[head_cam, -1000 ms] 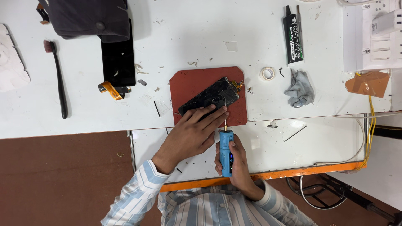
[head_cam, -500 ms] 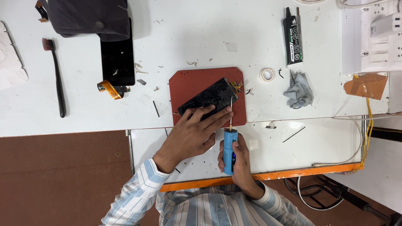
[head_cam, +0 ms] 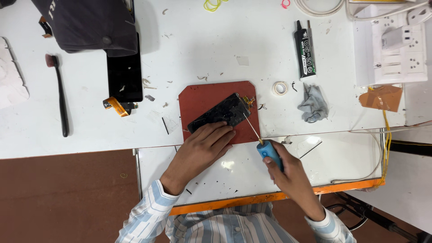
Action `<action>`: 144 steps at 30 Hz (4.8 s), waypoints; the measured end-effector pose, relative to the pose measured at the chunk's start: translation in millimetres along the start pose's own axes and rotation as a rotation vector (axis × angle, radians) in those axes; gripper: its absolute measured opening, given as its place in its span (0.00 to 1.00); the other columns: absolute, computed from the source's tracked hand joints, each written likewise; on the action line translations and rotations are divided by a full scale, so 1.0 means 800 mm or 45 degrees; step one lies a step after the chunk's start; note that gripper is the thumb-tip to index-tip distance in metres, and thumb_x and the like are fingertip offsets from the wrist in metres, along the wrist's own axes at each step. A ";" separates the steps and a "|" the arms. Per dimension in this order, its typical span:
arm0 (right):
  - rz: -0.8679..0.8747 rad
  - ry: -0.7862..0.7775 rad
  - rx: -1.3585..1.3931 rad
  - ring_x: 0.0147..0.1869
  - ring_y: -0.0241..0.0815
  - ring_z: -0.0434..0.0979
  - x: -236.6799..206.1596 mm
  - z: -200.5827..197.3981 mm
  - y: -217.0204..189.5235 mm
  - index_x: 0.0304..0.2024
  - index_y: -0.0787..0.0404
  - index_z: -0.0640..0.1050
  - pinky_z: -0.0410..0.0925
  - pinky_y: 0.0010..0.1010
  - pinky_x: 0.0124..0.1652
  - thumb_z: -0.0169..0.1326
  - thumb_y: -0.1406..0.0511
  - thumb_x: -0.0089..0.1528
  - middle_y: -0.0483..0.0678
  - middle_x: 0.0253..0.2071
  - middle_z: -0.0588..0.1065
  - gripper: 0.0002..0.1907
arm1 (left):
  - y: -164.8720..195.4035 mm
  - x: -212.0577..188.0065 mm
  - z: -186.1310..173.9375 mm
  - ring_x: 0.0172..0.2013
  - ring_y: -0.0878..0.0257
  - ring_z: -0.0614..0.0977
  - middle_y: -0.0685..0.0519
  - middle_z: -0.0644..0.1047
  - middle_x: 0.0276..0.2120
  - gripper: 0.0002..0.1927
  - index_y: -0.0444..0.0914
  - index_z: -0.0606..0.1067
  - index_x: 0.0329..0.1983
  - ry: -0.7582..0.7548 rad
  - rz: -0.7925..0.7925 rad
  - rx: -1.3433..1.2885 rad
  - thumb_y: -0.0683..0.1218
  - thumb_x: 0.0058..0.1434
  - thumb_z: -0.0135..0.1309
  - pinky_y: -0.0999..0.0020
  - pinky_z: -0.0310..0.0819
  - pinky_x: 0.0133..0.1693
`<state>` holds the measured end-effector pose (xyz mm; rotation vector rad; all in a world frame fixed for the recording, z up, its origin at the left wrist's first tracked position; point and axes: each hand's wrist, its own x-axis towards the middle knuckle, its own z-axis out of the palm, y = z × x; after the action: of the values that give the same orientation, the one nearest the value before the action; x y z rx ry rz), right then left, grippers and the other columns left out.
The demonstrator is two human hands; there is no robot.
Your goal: The person uses a blue electric screwdriver to remove screws from a black rectangular electronic component placed on a red mat. They systematically unscrew multiple fasteners while holding the component steady with their left hand.
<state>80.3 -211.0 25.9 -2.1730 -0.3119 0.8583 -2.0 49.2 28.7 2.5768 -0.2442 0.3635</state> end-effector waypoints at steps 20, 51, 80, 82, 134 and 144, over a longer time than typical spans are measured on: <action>-0.399 0.078 -0.453 0.24 0.54 0.81 0.022 -0.027 -0.055 0.58 0.62 0.74 0.70 0.39 0.23 0.55 0.61 0.60 0.60 0.32 0.80 0.24 | 0.011 0.003 0.021 0.55 0.58 0.73 0.58 0.75 0.60 0.24 0.39 0.76 0.61 0.036 0.008 0.283 0.54 0.66 0.56 0.60 0.69 0.56; -0.061 0.026 -0.004 0.16 0.31 0.69 -0.015 0.011 0.009 0.62 0.58 0.72 0.62 0.26 0.19 0.53 0.63 0.62 0.44 0.14 0.70 0.25 | -0.001 0.006 -0.001 0.65 0.49 0.68 0.46 0.69 0.65 0.34 0.42 0.72 0.64 -0.008 -0.102 0.144 0.63 0.59 0.56 0.50 0.59 0.67; -0.110 0.054 0.031 0.15 0.32 0.70 -0.019 0.018 0.031 0.60 0.63 0.73 0.62 0.26 0.18 0.51 0.59 0.64 0.45 0.14 0.70 0.23 | 0.000 -0.006 0.024 0.62 0.54 0.74 0.51 0.75 0.60 0.23 0.46 0.73 0.64 -0.047 0.039 0.141 0.52 0.66 0.55 0.54 0.68 0.64; -0.110 0.056 0.024 0.15 0.31 0.70 -0.020 0.019 0.032 0.59 0.63 0.73 0.62 0.26 0.18 0.51 0.59 0.64 0.44 0.14 0.70 0.23 | 0.000 -0.006 0.024 0.61 0.54 0.74 0.51 0.75 0.60 0.23 0.46 0.73 0.64 -0.052 0.036 0.138 0.52 0.66 0.55 0.54 0.67 0.64; -0.346 0.203 -0.008 0.19 0.35 0.72 -0.014 0.017 0.043 0.61 0.64 0.72 0.64 0.27 0.20 0.50 0.61 0.65 0.49 0.26 0.76 0.23 | 0.001 -0.005 0.020 0.61 0.53 0.74 0.50 0.76 0.59 0.21 0.44 0.75 0.61 -0.024 0.024 0.130 0.52 0.65 0.55 0.56 0.69 0.64; -0.422 0.165 -0.174 0.32 0.42 0.81 -0.012 0.019 0.013 0.59 0.64 0.73 0.72 0.32 0.32 0.53 0.59 0.66 0.56 0.36 0.79 0.22 | 0.001 -0.006 0.025 0.62 0.55 0.74 0.52 0.76 0.59 0.20 0.43 0.76 0.59 0.010 0.011 0.102 0.52 0.66 0.56 0.58 0.69 0.64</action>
<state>62.6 -213.8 15.1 -2.2053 -0.6602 0.5211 -2.7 38.8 10.7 2.6533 -0.2425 0.3939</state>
